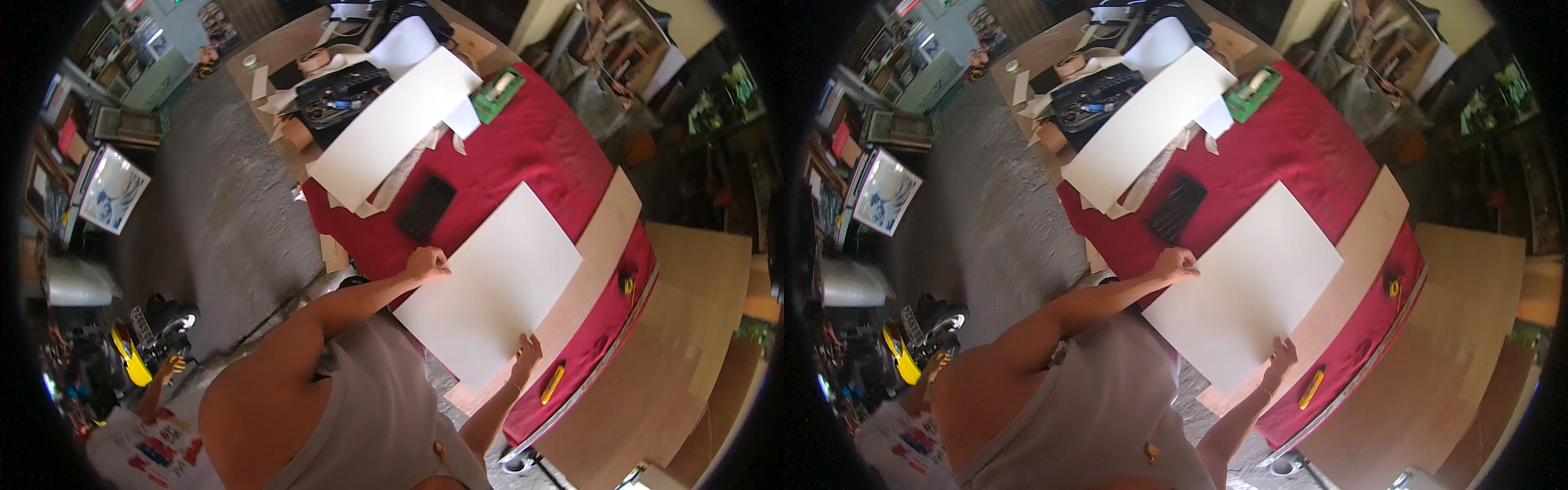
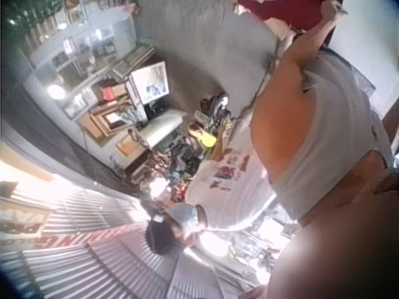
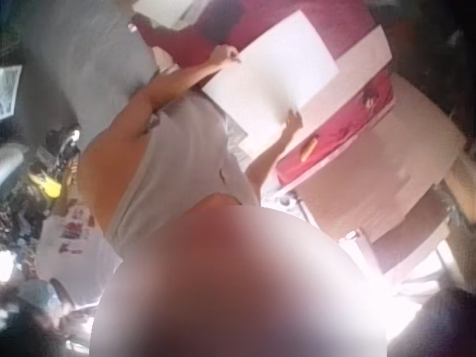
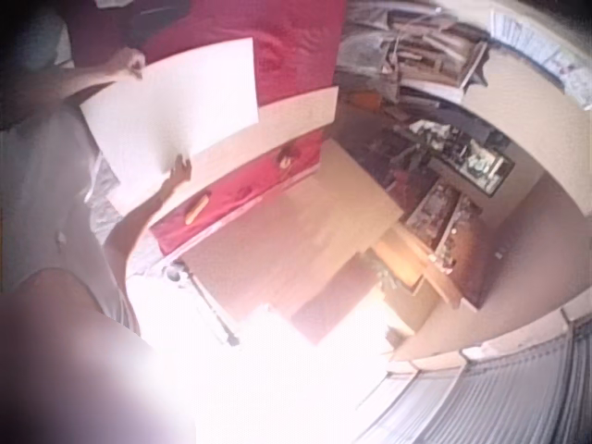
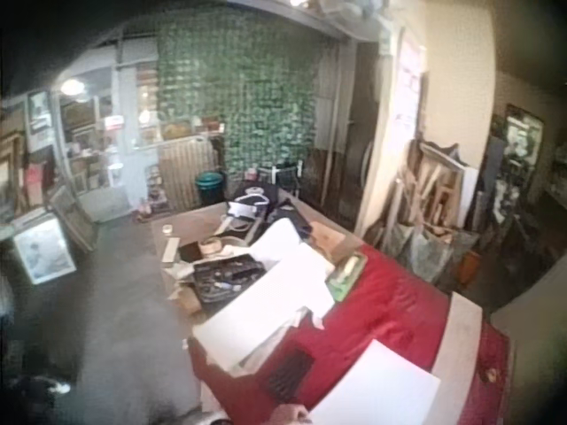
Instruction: The person uses a utility knife and a ruler to cut a white cardboard sheet on a red-covered table. They measure the cardboard, cut along the ruler, and then place a framed artwork on the cut piece to check fit.
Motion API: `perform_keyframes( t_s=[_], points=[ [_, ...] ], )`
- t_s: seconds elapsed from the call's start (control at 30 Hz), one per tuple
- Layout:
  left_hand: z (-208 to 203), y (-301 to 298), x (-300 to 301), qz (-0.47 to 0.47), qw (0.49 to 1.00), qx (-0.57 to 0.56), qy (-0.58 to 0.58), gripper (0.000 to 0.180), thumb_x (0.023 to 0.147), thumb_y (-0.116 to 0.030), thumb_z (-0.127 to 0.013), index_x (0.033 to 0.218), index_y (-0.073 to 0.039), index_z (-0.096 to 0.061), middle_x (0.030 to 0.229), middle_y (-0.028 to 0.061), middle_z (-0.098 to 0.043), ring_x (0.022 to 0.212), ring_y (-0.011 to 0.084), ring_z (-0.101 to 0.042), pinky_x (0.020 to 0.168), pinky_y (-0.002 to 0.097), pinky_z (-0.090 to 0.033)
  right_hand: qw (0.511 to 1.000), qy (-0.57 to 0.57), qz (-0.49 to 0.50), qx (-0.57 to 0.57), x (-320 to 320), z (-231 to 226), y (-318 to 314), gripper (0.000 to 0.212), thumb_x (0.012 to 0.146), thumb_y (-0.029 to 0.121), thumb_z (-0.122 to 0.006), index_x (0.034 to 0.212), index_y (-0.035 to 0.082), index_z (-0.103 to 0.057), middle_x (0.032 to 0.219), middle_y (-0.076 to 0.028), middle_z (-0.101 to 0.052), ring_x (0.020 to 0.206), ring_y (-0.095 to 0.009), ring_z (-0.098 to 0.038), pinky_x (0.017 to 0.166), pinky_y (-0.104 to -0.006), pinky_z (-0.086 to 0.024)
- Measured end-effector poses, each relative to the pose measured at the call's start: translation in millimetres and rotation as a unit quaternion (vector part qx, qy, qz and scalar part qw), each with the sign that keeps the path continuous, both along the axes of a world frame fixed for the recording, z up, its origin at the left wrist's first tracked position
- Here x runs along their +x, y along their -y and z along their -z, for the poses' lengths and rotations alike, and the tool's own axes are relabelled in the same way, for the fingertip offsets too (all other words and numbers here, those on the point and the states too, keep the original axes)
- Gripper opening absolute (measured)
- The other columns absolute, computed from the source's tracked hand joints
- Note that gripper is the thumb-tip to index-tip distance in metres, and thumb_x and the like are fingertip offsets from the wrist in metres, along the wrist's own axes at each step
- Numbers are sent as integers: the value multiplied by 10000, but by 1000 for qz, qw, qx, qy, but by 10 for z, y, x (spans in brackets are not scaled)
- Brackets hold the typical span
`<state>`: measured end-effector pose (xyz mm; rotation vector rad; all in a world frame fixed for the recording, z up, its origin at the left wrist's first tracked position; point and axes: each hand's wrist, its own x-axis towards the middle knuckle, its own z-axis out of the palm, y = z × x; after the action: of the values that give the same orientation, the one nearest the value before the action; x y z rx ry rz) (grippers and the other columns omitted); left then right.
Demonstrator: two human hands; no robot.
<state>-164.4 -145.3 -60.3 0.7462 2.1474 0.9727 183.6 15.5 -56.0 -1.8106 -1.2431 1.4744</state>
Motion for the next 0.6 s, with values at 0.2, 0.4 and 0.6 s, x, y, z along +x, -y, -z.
perform_keyframes(
  t_s=[0.2,0.4,0.6],
  points=[
    [12,36,22,0,1000,26,-12,232,691,-236,-732,871,-91,-708,830,82,-715,786,266,-694,741,396,-548,996,13,-66,52,9,130,-115,231,812,152,-728,938,-23,-645,651,-4,-581,504,-91,-470,444,-240,-365],
    [-236,103,376,36,989,-26,-139,399,705,-268,-716,993,-1,-649,1011,185,-607,974,343,-607,749,464,-528,933,239,-212,166,-102,185,-256,286,801,169,-734,637,-2,-573,486,-30,-469,448,-127,-449,376,-291,-350],
    [-429,158,590,-2,988,-85,-129,637,733,-346,-729,1180,67,-539,1171,240,-510,1112,365,-516,861,458,-492,901,287,-260,198,-70,127,-295,388,772,308,-766,822,-52,-629,719,-125,-602,589,-222,-538,562,-382,-493]
  ],
)
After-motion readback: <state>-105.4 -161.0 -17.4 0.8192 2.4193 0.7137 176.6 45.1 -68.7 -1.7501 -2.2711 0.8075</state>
